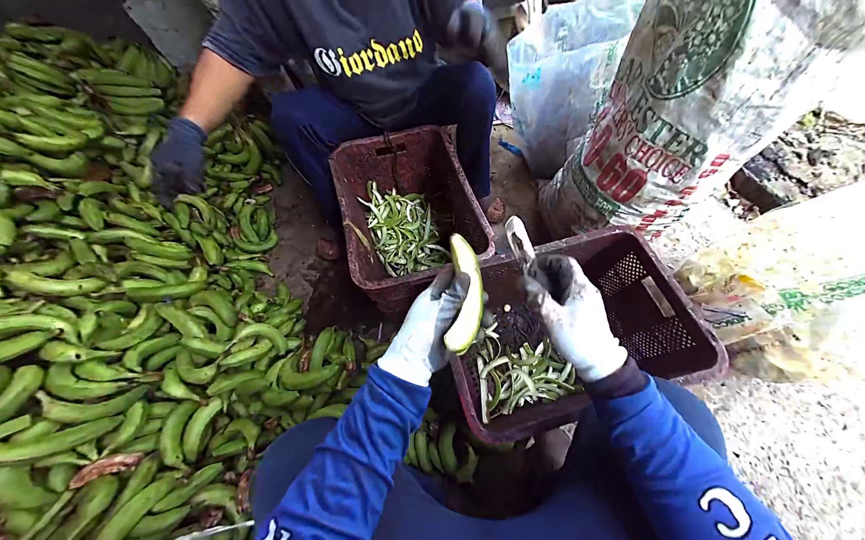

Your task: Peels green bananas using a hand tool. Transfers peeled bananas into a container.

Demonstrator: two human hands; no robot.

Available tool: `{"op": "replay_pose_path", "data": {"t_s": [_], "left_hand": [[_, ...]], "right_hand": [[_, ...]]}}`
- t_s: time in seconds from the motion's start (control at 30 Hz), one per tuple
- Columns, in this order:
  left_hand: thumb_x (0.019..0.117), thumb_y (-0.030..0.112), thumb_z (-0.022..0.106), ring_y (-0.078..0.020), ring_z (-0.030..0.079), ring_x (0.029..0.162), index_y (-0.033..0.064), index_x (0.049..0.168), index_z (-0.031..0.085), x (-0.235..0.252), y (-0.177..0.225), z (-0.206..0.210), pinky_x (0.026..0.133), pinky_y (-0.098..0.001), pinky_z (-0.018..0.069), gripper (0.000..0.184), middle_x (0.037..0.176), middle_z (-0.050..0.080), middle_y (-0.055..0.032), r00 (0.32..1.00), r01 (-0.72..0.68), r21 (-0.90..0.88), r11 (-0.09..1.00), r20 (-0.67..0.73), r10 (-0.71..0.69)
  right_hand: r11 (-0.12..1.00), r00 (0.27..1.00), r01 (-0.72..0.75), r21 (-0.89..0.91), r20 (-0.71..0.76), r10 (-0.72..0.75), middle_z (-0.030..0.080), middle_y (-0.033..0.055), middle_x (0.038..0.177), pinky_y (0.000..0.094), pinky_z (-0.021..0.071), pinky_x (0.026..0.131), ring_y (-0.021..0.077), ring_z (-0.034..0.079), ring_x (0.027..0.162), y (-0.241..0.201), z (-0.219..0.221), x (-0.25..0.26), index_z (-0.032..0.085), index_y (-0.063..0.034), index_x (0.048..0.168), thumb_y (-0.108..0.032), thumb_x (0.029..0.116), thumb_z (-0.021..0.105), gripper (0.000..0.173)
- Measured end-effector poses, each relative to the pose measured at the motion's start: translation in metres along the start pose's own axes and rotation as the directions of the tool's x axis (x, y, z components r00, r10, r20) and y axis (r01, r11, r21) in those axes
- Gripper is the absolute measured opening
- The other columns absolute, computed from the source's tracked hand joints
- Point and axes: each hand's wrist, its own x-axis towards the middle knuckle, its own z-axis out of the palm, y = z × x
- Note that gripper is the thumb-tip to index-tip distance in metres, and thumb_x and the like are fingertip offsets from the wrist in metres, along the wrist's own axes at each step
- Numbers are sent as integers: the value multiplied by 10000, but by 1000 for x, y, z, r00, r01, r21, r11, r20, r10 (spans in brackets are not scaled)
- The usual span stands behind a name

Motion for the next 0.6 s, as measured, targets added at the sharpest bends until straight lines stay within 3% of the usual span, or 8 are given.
{"op": "replay_pose_path", "data": {"t_s": [0.07, 0.13, 0.2, 0.3, 0.4, 0.47, 0.53, 0.6], "left_hand": [[1064, 481, 485, -203, 705, 826, 206, 1475, 489, 4, -3, 1, 699, -378, 618, 495, 1090, 707, -98, 959, -156, 167, 974, -211, 189], [1058, 538, 462, -192, 694, 961, 259, 1500, 474, 8, -6, -1, 810, -428, 607, 522, 1201, 685, -70, 875, -207, 333, 920, -356, 326], [1056, 554, 450, -192, 696, 944, 289, 1507, 452, 10, -6, -2, 784, -422, 608, 524, 1197, 687, -62, 823, -245, 365, 898, -412, 391], [1074, 504, 443, -158, 693, 894, 318, 1533, 414, 5, -3, -2, 747, -368, 608, 496, 1170, 686, -40, 848, -286, 325, 901, -352, 397], [1099, 391, 438, -154, 680, 816, 283, 1530, 419, -4, 4, -2, 684, -333, 602, 445, 1093, 687, -59, 960, -193, 196, 962, -166, 226], [1085, 338, 459, -173, 671, 705, 214, 1432, 521, -9, 12, -5, 576, -313, 587, 374, 986, 697, -103, 999, 43, 127, 991, 2, -43], [1085, 325, 444, -173, 677, 673, 149, 1397, 546, -9, 13, -5, 557, -288, 581, 373, 931, 701, -130, 949, 249, 118, 961, 169, -266], [1054, 341, 506, -169, 693, 737, 121, 1398, 541, -8, 7, -1, 626, -279, 596, 410, 953, 708, -130, 917, 291, 90, 953, 256, -304]], "right_hand": [[999, 995, 25, 38, 99, -28, 709, -7, 967, 388, 613, 721, 112, 685, 801, -3, 14, -19, 643, -160, 1240, -424, 948, 694, 397], [997, 975, 70, 31, 208, -75, 707, -6, 1051, 388, 613, 792, 109, 685, 889, -6, 25, -31, 682, -169, 1219, -456, 943, 698, 398], [991, 953, 128, -30, 280, -114, 693, -4, 1095, 387, 593, 819, 109, 668, 941, -7, 31, -36, 717, -194, 1208, -533, 943, 663, 435], [983, 946, 165, -83, 297, -134, 676, 1, 1082, 400, 583, 805, 122, 655, 936, -2, 32, -28, 737, -239, 1216, -556, 939, 648, 431], [977, 953, 196, -86, 251, -169, 660, 19, 1072, 414, 586, 778, 141, 649, 915, 9, 25, -8, 733, -229, 1248, -463, 943, 689, 387], [977, 963, 190, -93, 210, -167, 667, 46, 1127, 447, 590, 823, 171, 664, 958, 15, 16, 11, 724, -195, 1266, -408, 958, 696, 375], [979, 980, 144, -141, 157, -121, 692, 55, 1163, 490, 582, 884, 192, 682, 1008, 23, 8, 30, 727, -193, 1273, -406, 998, 645, 357], [985, 995, 56, -161, 91, -42, 702, 57, 1190, 531, 561, 918, 209, 684, 1046, 27, -1, 40, 717, -202, 1276, -431, 1018, 604, 363]]}}
